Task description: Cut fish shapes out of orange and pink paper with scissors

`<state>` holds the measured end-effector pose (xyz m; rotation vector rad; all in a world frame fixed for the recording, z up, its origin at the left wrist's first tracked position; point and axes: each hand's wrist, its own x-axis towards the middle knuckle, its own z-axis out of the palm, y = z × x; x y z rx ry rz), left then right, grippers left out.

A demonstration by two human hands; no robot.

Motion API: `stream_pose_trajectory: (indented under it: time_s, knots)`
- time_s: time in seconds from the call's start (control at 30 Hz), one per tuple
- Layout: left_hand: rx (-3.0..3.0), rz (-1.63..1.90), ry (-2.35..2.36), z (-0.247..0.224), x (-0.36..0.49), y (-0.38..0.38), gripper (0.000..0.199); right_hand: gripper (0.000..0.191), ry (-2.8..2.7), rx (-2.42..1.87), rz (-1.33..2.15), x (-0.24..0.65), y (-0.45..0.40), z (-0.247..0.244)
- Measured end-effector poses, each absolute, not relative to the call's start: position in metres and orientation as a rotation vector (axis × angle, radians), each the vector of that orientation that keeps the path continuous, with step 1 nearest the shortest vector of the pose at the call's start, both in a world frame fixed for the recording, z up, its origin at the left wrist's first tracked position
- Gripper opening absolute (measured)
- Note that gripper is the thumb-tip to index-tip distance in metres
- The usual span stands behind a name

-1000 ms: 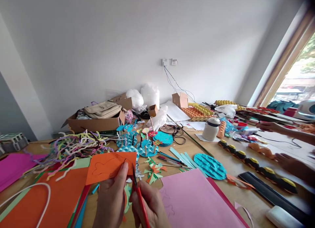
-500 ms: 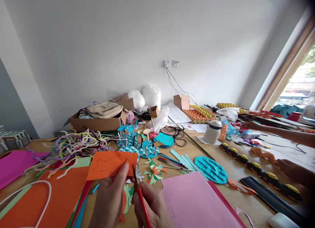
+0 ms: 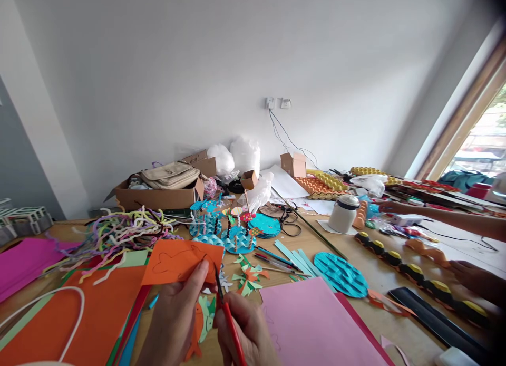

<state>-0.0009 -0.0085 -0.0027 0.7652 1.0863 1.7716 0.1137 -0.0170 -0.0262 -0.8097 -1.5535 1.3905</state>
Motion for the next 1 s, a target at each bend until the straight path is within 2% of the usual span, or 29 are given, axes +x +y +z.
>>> stream_pose_trajectory:
  time_s: [0.33,0.57,1.0]
  knots:
    - [0.773,1.717,1.105,0.009,-0.001,-0.012,0.024,0.052,-1.534,-0.848,1.474,0.118,-0.019,-0.019]
    - [0.75,1.699,1.077,0.006,-0.003,-0.01,0.021,0.047,-1.619,-0.86,1.361,0.118,-0.013,-0.029]
    - [0.748,1.734,1.027,0.012,-0.002,-0.01,0.019,0.052,-1.663,-0.871,1.297,0.119,-0.013,-0.031]
